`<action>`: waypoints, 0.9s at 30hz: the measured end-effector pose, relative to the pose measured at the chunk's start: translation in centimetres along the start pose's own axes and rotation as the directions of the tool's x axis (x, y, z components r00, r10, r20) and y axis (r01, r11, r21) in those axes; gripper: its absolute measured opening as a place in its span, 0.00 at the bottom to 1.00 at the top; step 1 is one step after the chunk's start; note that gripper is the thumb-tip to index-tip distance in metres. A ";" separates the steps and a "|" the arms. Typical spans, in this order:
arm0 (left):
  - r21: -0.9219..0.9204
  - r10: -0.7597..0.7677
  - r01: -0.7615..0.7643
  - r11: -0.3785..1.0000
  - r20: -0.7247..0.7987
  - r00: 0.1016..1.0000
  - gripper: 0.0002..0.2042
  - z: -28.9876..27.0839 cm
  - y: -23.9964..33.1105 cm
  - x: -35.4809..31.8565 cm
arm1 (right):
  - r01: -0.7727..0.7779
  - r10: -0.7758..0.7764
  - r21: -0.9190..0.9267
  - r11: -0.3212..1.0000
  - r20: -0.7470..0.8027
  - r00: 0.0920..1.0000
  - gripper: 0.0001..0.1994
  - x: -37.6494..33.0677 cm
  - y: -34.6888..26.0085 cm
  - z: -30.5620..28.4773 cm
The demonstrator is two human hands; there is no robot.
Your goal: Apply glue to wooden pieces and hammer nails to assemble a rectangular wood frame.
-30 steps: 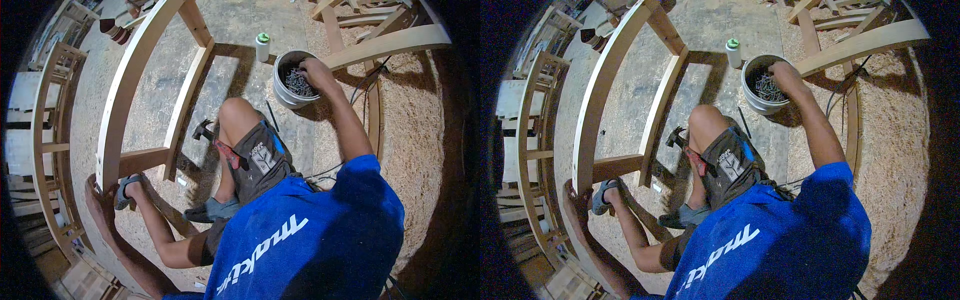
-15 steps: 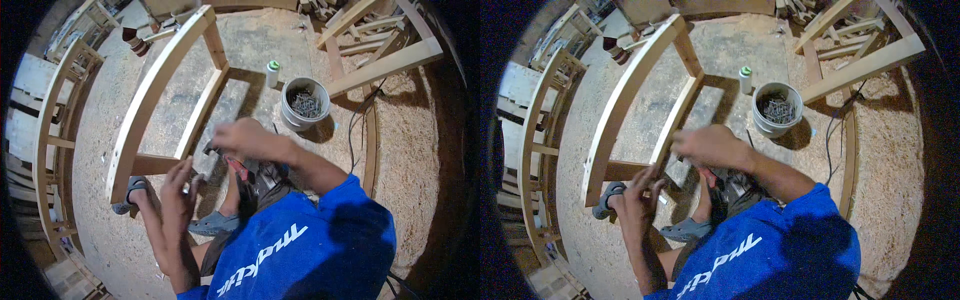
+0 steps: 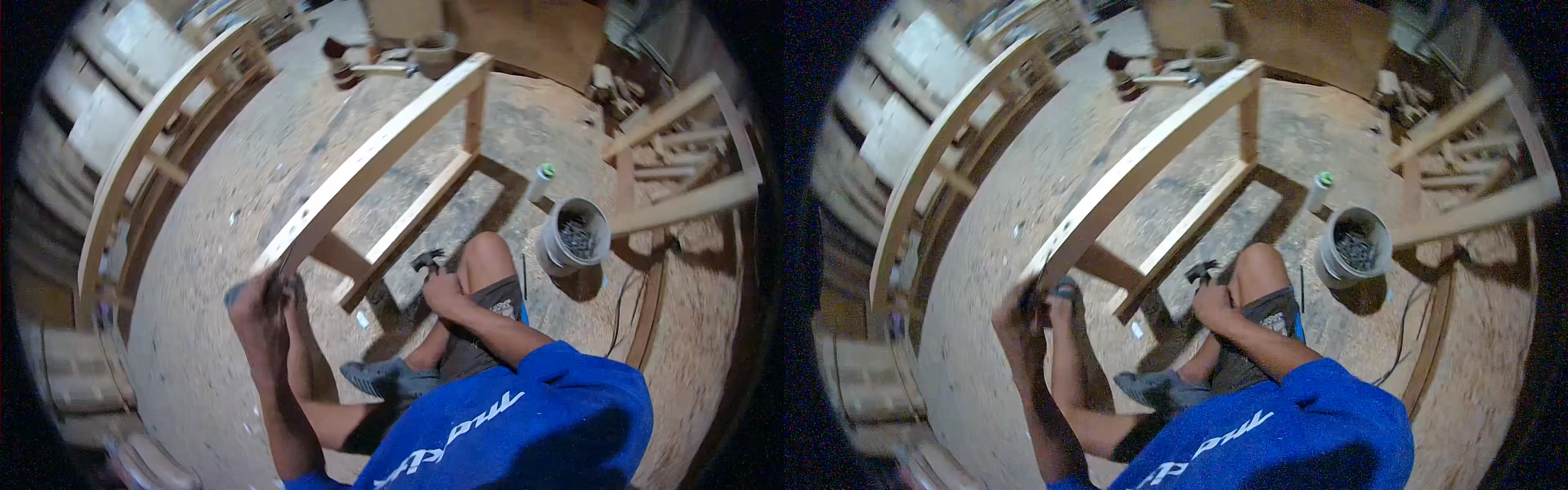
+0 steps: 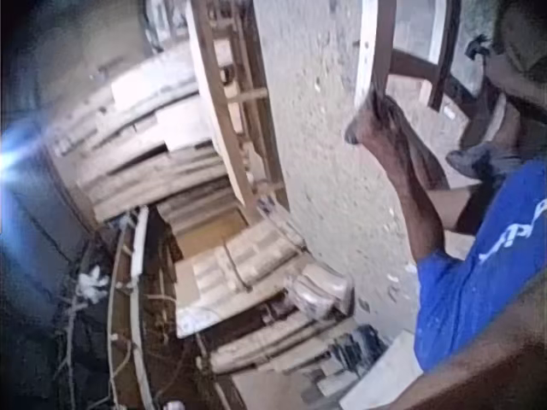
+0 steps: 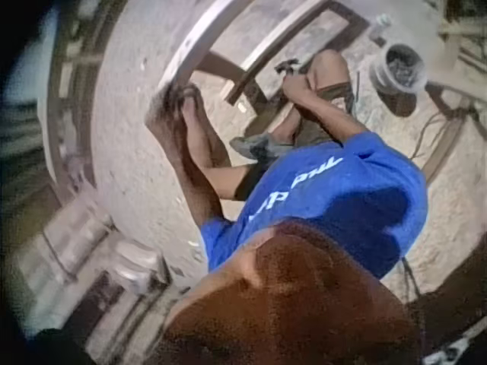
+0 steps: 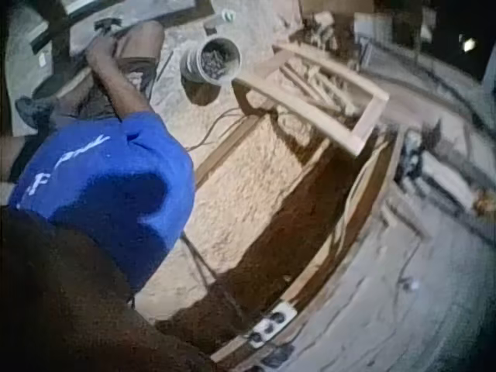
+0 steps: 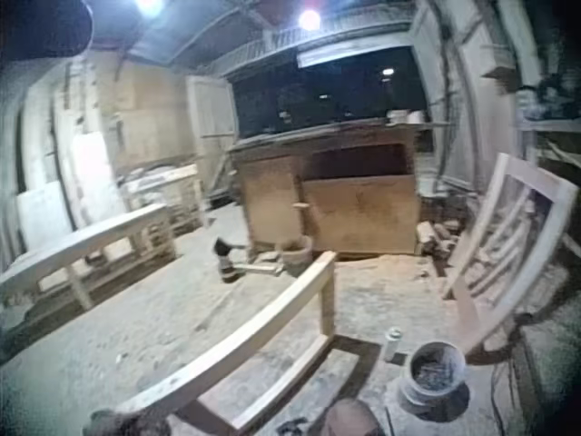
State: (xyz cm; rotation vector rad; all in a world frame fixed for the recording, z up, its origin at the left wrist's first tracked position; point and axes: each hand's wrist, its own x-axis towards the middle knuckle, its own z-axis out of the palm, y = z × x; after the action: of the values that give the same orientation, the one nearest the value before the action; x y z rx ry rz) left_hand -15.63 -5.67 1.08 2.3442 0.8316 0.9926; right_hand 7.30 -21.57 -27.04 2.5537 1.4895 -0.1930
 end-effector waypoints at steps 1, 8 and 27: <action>-0.004 -0.102 0.102 0.995 0.026 0.994 0.07 -0.3 -0.3 0.7 | 0.007 -0.006 0.018 1.000 -0.043 0.999 0.13 0.5 0.5 1.2; 0.162 0.145 -0.125 0.979 -0.123 0.982 0.05 0.4 -3.8 3.6 | 0.042 -0.053 0.129 0.991 0.085 0.995 0.16 2.3 6.3 1.5; 0.027 0.232 -0.231 0.973 -0.103 0.967 0.07 1.5 -6.4 3.2 | 0.699 0.007 0.653 0.292 -0.732 0.681 0.14 -8.4 11.7 -37.7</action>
State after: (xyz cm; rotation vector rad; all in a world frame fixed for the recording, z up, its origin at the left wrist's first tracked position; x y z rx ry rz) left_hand -15.00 0.82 -2.24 2.4603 0.6130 1.2184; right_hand 14.15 -26.12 12.43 3.1402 3.0334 -0.3513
